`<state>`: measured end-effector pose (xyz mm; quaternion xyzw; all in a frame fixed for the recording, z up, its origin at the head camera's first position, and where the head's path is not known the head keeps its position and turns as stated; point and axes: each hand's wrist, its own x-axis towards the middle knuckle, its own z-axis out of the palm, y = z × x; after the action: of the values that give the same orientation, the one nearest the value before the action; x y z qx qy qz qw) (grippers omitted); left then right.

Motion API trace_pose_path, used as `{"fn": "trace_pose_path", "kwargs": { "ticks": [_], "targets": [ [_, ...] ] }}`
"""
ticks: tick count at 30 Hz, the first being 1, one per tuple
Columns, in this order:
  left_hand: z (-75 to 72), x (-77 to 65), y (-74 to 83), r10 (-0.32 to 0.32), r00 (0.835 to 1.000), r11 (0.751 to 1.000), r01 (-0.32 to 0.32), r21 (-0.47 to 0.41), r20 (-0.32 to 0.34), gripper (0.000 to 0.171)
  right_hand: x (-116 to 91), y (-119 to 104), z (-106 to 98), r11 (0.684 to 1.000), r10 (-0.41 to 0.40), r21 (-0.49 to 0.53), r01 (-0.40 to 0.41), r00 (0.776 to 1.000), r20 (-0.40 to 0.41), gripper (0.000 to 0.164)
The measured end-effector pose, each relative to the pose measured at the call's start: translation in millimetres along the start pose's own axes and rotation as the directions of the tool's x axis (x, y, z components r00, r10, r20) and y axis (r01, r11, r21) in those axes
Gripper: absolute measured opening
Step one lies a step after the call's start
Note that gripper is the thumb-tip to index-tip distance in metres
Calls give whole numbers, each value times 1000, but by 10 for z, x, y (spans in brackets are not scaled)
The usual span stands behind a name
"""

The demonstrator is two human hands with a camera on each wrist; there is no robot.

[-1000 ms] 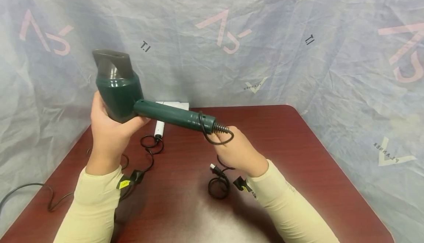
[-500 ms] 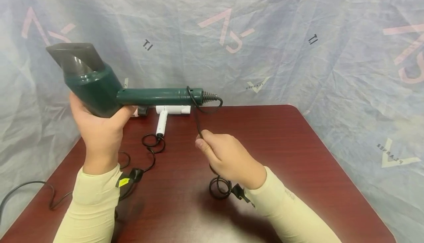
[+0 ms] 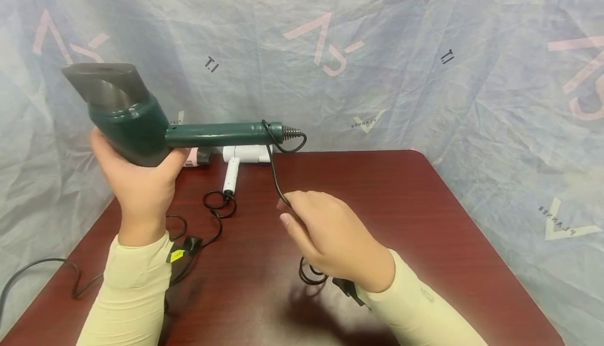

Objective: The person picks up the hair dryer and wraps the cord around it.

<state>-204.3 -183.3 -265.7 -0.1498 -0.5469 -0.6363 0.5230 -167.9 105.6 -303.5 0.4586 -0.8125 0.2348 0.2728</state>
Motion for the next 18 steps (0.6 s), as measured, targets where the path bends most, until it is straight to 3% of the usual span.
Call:
{"fn": "trace_pose_path", "kwargs": {
  "ticks": [5, 10, 18],
  "targets": [
    [3, -53, 6, 34, 996, 985, -47, 166, 78, 77, 13, 53, -96, 993, -116, -52, 110, 985, -130, 31],
    [3, -123, 11, 39, 983, 952, -91, 294, 178, 80, 41, 111, -171, 984, -173, -89, 155, 955, -243, 33],
    [-3, -153, 30, -12, 946, 940, -99, 325, 323, 83, 123, 231, -290, 976, -208, -135, 169, 908, -364, 34]
  ]
}}
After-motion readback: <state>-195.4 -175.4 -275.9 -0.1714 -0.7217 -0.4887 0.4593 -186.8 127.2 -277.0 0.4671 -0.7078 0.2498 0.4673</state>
